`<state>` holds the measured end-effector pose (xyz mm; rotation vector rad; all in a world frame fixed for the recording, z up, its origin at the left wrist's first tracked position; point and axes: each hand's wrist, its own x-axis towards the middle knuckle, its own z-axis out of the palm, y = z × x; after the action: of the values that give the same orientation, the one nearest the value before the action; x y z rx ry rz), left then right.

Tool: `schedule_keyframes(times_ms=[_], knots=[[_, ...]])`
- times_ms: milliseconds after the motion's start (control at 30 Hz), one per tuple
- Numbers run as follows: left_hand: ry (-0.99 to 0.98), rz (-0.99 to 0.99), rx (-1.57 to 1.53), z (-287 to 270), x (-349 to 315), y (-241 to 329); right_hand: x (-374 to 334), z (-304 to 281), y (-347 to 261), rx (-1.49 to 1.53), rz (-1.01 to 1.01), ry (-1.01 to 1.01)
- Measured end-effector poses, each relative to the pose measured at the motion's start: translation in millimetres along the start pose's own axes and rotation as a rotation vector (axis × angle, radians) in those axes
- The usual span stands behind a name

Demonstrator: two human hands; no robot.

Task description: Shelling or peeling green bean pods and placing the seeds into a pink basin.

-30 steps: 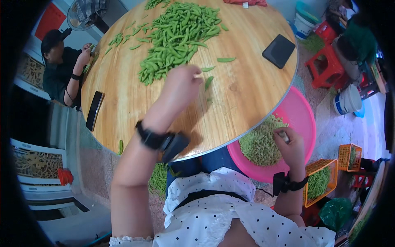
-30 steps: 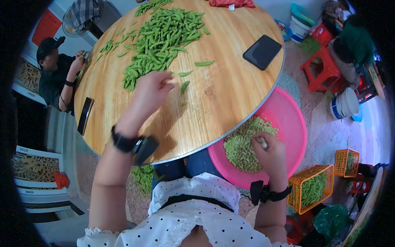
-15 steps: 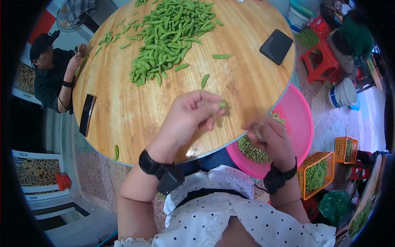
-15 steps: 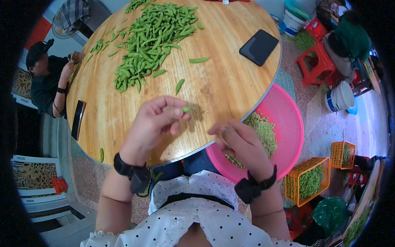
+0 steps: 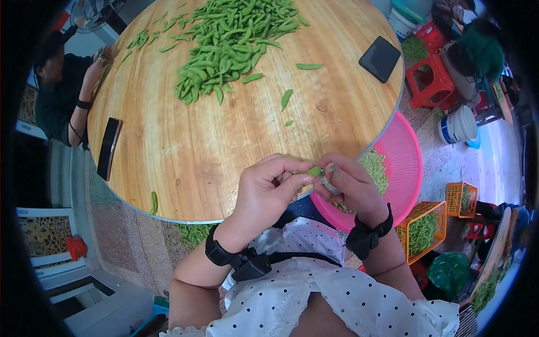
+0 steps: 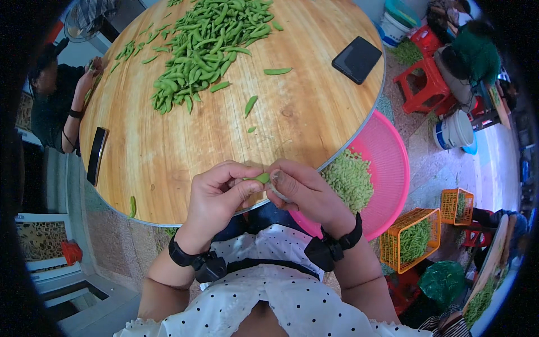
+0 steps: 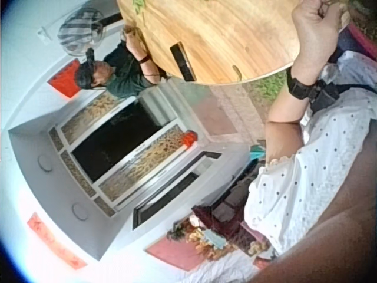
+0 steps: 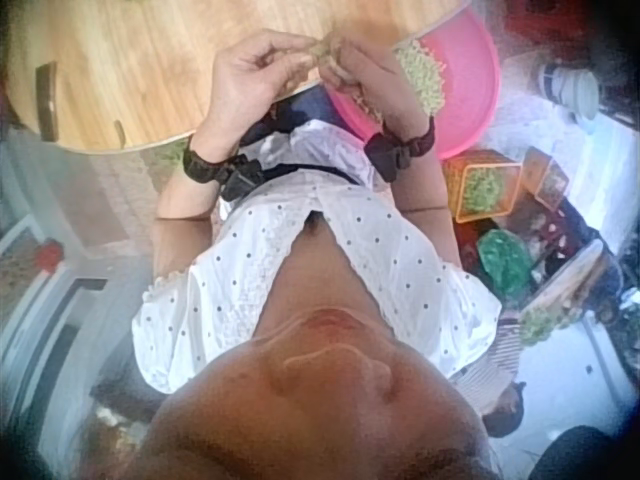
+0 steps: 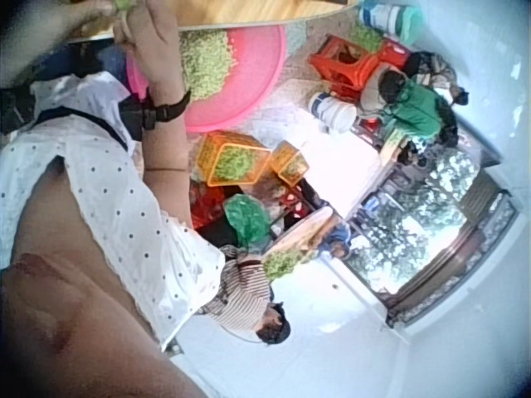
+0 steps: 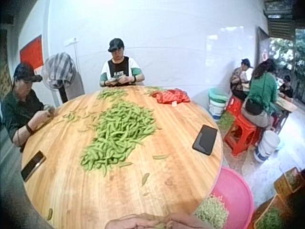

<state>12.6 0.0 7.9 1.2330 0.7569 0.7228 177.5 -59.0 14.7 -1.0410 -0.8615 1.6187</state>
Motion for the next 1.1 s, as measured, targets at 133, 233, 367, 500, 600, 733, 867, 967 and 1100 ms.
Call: schedule_keyframes(times_ms=[133,233,367,500,600,733,867,967,1100], knots=[[0.013,0.033,0.046,-4.5,-3.0,-2.6,5.4,1.0,6.8,0.005,-0.01,-0.041],[0.052,0.126,0.086,-5.0,-2.2,-11.1,9.3,3.7,8.0,-0.008,0.008,-0.003],[0.135,0.173,0.144,0.6,0.5,-14.9,11.6,5.3,14.1,0.012,-0.024,0.083],[0.126,-0.068,-0.2,2.7,1.8,-16.1,11.1,8.1,16.3,-0.163,-0.177,0.141],[0.015,-0.189,-0.47,-1.4,5.9,-9.9,8.6,2.9,14.1,-0.505,-0.302,0.158],[-0.015,-0.318,-0.601,-4.2,7.2,-8.3,7.8,-3.0,8.2,-0.742,-0.414,0.076],[0.028,-0.228,-0.356,5.8,4.0,-12.3,4.2,-9.8,6.7,-0.794,-0.385,0.078],[0.019,-0.116,-0.08,19.4,-4.4,-14.4,-0.5,-7.7,4.0,-0.673,-0.236,0.167],[-0.079,-0.102,0.052,20.1,-10.9,-9.6,-10.6,-14.7,4.9,-0.613,-0.118,0.151]])
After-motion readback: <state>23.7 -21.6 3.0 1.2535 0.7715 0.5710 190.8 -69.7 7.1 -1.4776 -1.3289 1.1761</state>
